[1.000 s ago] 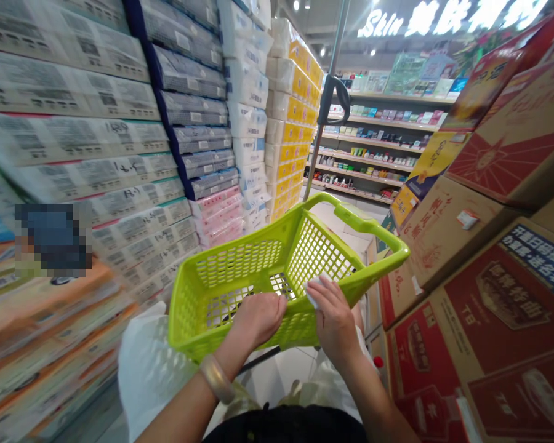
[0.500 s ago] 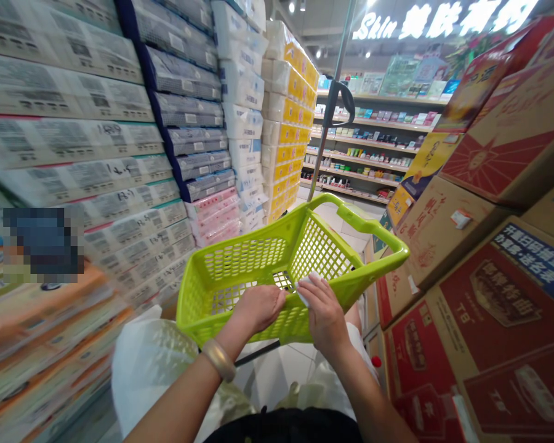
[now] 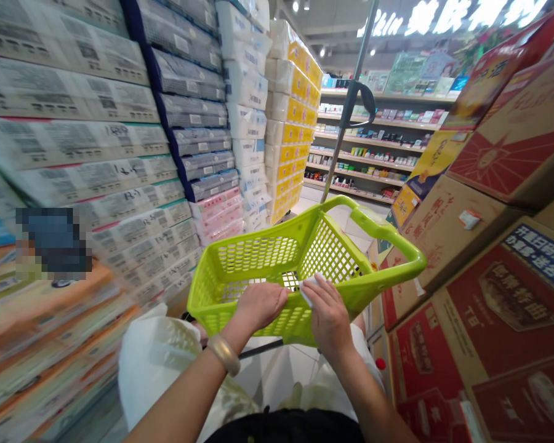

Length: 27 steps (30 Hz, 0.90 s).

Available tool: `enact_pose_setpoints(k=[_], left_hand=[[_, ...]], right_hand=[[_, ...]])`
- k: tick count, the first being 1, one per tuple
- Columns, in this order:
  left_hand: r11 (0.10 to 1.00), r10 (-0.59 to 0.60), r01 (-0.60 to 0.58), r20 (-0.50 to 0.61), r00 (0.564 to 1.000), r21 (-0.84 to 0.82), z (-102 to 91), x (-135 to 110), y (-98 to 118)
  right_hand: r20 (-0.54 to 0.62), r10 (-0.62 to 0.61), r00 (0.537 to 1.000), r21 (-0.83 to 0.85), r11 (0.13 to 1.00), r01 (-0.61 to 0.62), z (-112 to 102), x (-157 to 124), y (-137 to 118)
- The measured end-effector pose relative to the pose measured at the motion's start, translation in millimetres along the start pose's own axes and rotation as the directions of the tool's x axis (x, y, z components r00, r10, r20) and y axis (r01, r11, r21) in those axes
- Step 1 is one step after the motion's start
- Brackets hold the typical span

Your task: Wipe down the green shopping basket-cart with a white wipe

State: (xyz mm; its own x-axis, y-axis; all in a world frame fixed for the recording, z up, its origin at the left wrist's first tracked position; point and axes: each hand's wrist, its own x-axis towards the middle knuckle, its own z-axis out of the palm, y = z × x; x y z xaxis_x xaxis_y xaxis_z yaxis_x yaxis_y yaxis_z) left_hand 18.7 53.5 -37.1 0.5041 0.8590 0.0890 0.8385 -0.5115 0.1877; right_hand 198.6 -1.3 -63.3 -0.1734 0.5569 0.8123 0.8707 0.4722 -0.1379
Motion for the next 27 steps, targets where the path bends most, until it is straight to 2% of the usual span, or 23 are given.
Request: enact_pose_setpoints(k=[6,8,11,14,16,21,23,27], left_hand=[[1.000,0.013,-0.013,-0.017,1.000,-0.004,1.0,-2,-2],[1.000,0.016,-0.016,-0.024,1.000,-0.005,1.3,-2,-2],[1.000,0.019,-0.019,-0.029,0.999,0.003,1.2,-2,-2],[1.000,0.020,-0.020,-0.025,0.999,0.013,0.4,-2,-3],[1.000,0.019,-0.018,-0.023,1.000,0.015,0.0,-3,-4],[1.000,0.016,-0.016,-0.024,1.000,0.006,0.3,-4,-6],[1.000,0.017,-0.017,-0.024,1.000,0.004,0.5,-4,-5],[1.000,0.015,-0.015,-0.024,1.000,0.011,0.0,-4,-5]], right_hand=[[-0.235,0.159,0.959,-0.118,0.975,-0.190,-38,2,37],[-0.212,0.154,0.965,-0.124,0.975,-0.183,-35,2,32],[-0.057,0.081,0.995,-0.089,0.992,-0.086,-16,-2,8],[0.025,0.011,1.000,-0.060,0.998,-0.009,-5,-4,-3],[0.009,0.031,0.999,-0.080,0.996,-0.030,-12,-4,5],[-0.159,0.167,0.973,-0.183,0.964,-0.195,-38,-1,30],[-0.150,0.160,0.976,-0.179,0.966,-0.186,-33,-2,24],[-0.026,0.037,0.999,-0.091,0.995,-0.040,-10,-6,1]])
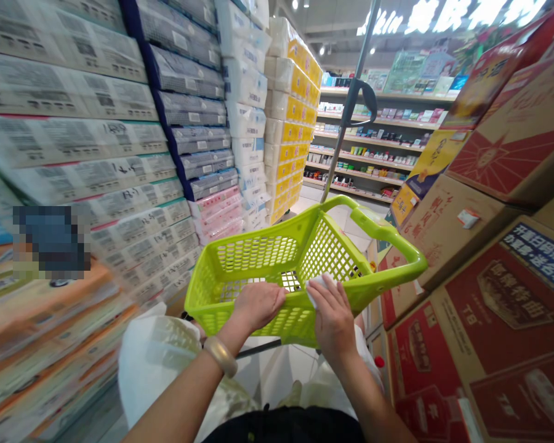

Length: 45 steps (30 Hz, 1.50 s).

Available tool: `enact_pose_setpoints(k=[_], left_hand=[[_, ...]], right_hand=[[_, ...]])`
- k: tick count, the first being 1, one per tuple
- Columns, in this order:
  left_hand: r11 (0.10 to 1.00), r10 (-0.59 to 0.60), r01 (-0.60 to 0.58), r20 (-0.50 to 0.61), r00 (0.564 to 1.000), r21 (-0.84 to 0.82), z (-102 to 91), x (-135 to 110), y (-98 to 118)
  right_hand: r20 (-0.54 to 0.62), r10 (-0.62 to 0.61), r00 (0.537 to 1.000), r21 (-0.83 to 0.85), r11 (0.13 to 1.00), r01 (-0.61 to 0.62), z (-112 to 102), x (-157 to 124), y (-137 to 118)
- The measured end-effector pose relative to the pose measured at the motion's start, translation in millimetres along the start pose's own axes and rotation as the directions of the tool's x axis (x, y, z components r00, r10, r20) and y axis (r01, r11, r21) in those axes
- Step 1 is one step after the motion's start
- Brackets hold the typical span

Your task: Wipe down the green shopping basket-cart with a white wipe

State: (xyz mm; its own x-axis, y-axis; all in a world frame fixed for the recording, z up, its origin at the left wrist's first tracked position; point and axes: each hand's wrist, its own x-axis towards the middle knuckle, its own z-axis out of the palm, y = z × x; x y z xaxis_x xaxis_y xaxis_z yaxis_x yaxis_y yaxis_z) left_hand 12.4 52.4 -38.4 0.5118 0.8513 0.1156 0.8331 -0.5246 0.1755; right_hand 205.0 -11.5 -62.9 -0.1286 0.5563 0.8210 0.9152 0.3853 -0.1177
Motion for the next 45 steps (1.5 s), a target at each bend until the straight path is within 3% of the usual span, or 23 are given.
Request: enact_pose_setpoints(k=[3,9,16,25,30,35,41,45], left_hand=[[1.000,0.003,-0.003,0.003,1.000,0.008,-1.1,-1,-2],[1.000,0.017,-0.017,0.001,1.000,0.021,-3.2,-1,-4],[0.995,0.069,-0.070,0.013,0.998,0.068,-6.5,2,-7],[0.987,0.139,-0.140,0.009,0.990,0.075,-5.2,13,-33],[0.986,0.150,-0.149,-0.004,0.989,0.073,-8.5,17,-46],[0.989,0.124,-0.120,-0.044,0.991,0.081,-11.0,23,-60],[0.992,0.062,-0.052,-0.087,0.994,0.117,-16.2,29,-78],[0.993,-0.026,0.042,-0.152,0.988,0.106,-18.4,24,-67]], right_hand=[[0.001,0.013,1.000,0.018,1.000,-0.013,-2,1,4],[-0.148,0.149,0.978,-0.063,0.985,-0.159,-24,10,32],[-0.051,0.090,0.995,-0.053,0.994,-0.092,-18,8,18],[-0.217,0.102,0.971,-0.183,0.973,-0.143,-64,23,85],[-0.247,0.138,0.959,-0.188,0.964,-0.187,-76,30,102],[-0.244,0.127,0.962,-0.164,0.972,-0.170,-75,34,99],[-0.202,0.128,0.971,-0.125,0.980,-0.155,-74,40,75],[-0.170,0.152,0.974,-0.113,0.979,-0.172,-72,43,51]])
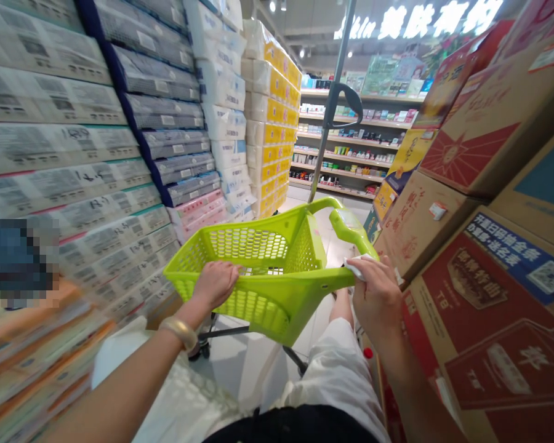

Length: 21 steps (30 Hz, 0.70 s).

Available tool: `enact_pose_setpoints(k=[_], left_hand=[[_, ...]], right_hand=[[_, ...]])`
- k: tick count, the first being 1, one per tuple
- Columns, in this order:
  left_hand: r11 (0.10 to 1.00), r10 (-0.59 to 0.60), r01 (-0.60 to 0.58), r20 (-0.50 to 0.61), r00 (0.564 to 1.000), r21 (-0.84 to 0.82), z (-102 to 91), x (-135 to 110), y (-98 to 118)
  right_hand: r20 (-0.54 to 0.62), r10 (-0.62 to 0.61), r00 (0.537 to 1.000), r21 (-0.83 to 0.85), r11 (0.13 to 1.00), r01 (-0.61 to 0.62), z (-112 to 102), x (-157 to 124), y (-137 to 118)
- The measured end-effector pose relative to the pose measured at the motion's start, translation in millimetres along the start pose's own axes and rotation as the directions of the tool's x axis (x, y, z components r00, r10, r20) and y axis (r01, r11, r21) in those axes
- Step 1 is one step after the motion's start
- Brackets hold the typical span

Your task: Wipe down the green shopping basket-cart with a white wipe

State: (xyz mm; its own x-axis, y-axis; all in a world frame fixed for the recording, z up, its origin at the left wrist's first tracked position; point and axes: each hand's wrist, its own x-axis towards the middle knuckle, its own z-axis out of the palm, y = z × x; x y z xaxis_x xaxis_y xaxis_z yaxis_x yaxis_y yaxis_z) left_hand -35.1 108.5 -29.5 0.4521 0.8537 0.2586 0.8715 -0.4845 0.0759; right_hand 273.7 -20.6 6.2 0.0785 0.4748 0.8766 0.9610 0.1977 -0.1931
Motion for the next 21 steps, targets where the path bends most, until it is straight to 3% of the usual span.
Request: enact_pose_setpoints(k=[2,7,9,11,15,18,21], left_hand=[[0.999,0.007,-0.008,-0.036,0.999,-0.046,-5.0,-1,20],[0.902,0.116,-0.179,-0.179,0.977,-0.393,-23.0,7,92],[0.865,0.134,-0.205,-0.182,0.974,-0.458,-26.8,10,116],[0.872,0.098,-0.156,-0.148,0.984,-0.464,-27.4,11,133],[0.932,0.017,-0.043,-0.076,0.997,-0.359,-25.9,7,147],[0.928,0.040,-0.041,-0.010,0.999,-0.371,-27.8,3,147],[0.929,0.053,-0.027,0.060,0.997,-0.370,-30.6,2,145]], right_hand=[[0.020,0.007,1.000,0.004,1.000,-0.007,0,-1,-12],[0.044,-0.010,0.999,0.047,0.999,0.008,-4,-4,-34],[0.043,-0.025,0.999,0.065,0.998,0.022,-9,-5,-39],[0.038,-0.037,0.999,0.077,0.996,0.034,-13,-8,-43],[0.063,-0.064,0.996,0.090,0.994,0.059,-12,-14,-57],[0.098,-0.102,0.990,0.102,0.991,0.092,-8,-17,-70],[0.113,-0.085,0.990,0.087,0.993,0.076,-12,-15,-67]])
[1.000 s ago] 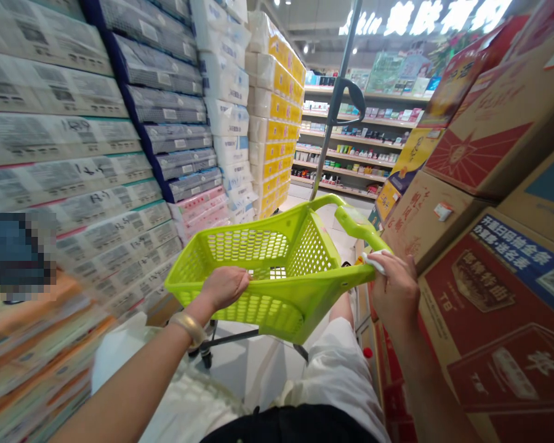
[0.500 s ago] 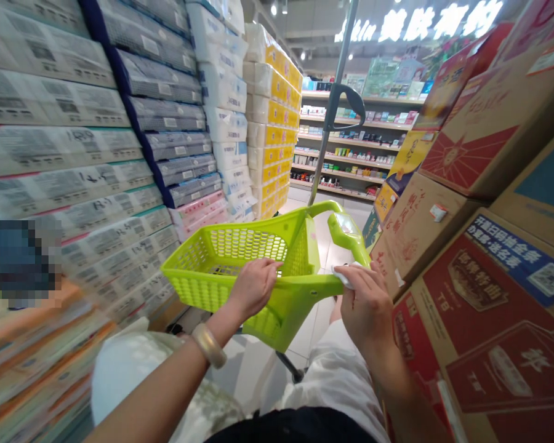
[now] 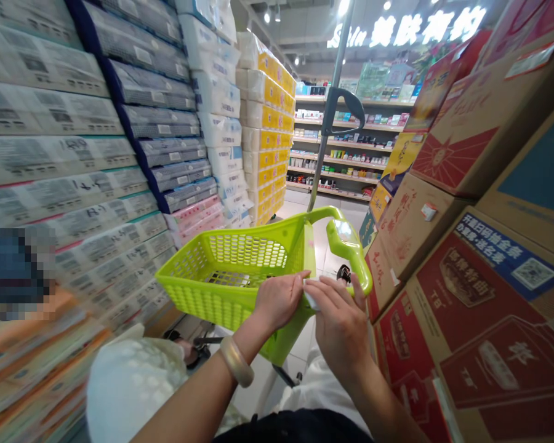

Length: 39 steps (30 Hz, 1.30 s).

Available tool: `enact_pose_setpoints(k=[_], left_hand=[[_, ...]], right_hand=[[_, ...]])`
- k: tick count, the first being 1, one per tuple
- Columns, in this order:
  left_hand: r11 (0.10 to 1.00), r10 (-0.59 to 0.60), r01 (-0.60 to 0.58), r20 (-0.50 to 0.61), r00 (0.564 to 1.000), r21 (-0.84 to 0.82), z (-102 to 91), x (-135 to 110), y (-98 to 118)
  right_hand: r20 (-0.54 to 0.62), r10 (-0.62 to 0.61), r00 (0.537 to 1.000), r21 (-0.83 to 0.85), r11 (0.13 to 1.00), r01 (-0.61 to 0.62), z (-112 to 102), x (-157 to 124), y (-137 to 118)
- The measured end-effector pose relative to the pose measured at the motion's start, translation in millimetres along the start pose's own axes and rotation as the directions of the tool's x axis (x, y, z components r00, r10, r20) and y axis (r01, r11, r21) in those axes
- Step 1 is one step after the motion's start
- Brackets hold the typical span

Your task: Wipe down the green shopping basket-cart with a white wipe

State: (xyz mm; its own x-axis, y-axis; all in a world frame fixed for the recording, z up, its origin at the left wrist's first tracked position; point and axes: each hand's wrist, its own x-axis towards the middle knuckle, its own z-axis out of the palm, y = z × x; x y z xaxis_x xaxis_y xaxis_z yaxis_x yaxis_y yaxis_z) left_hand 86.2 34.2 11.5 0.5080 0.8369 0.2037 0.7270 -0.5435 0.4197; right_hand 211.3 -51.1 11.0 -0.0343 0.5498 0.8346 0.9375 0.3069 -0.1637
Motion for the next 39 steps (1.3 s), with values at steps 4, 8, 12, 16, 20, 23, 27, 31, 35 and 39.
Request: enact_pose_setpoints(k=[4,8,12,16,20,23,27,31,35,39], left_hand=[[0.996,0.008,-0.010,0.033,0.999,0.086,-0.9,5,-1],[0.993,0.016,-0.024,0.073,0.997,0.113,0.7,19,1],[0.990,0.015,-0.025,0.072,0.997,0.142,0.7,30,1],[0.989,0.027,-0.034,0.055,0.998,0.144,-3.2,31,-6],[0.990,0.040,-0.045,0.042,0.998,0.137,-10.1,27,-18],[0.994,0.043,-0.045,0.021,0.999,0.104,-13.8,24,-27],[0.998,0.047,-0.045,-0.026,0.999,0.044,-13.1,20,-42],[0.995,0.087,-0.090,-0.074,0.993,-0.036,-9.5,16,-55],[0.990,0.112,-0.120,-0.104,0.988,-0.073,-7.8,11,-62],[0.983,0.126,-0.140,-0.121,0.985,-0.117,-11.7,4,-64]], right_hand=[[-0.054,0.099,0.994,-0.003,0.995,-0.100,-19,2,36],[-0.109,0.186,0.977,0.107,0.979,-0.174,-22,4,72],[-0.120,0.187,0.975,0.153,0.974,-0.168,-11,5,82],[-0.117,0.156,0.981,0.199,0.971,-0.130,-8,4,75],[-0.079,0.128,0.989,0.250,0.963,-0.105,-10,1,59],[-0.062,0.091,0.994,0.288,0.955,-0.070,-9,-2,51],[-0.055,0.121,0.991,0.386,0.918,-0.091,-5,-1,59],[-0.084,0.280,0.956,0.459,0.863,-0.212,-6,-1,62],[0.018,0.061,0.998,0.464,0.884,-0.062,-13,-6,36],[0.021,-0.013,1.000,0.446,0.895,0.002,-19,-6,30]])
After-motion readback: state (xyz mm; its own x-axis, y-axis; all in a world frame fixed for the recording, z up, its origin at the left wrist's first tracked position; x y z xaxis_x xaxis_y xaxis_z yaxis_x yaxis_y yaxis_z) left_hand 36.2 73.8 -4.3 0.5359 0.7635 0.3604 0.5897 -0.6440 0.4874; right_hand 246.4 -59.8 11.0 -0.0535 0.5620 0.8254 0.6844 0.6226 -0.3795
